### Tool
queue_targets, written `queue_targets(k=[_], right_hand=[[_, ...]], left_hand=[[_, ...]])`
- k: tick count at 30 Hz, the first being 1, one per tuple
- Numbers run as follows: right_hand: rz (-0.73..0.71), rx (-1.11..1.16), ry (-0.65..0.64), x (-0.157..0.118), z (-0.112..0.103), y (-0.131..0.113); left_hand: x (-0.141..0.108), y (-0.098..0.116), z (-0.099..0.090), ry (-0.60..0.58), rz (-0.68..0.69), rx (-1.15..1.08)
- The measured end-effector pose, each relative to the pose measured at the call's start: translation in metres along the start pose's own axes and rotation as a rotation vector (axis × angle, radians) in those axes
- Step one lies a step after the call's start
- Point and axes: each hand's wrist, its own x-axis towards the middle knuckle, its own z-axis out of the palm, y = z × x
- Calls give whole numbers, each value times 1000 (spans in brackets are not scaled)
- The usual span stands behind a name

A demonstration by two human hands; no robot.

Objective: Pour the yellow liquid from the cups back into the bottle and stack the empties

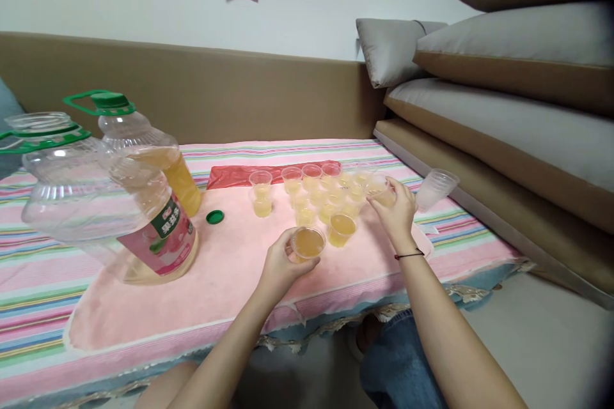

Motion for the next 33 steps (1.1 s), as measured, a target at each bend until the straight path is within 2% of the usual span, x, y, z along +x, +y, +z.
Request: queue_targets(k=[12, 20, 33], right_hand=[[-117, -178, -38, 0, 1, -1], [-223, -261, -77, 3, -3, -12], [-379, -303, -123, 6, -6, -24]], left_hand=[[-2, 5, 0, 5, -7, 7], [-2, 4, 0, 2, -12, 1], [-2, 5, -2, 0, -4, 16]])
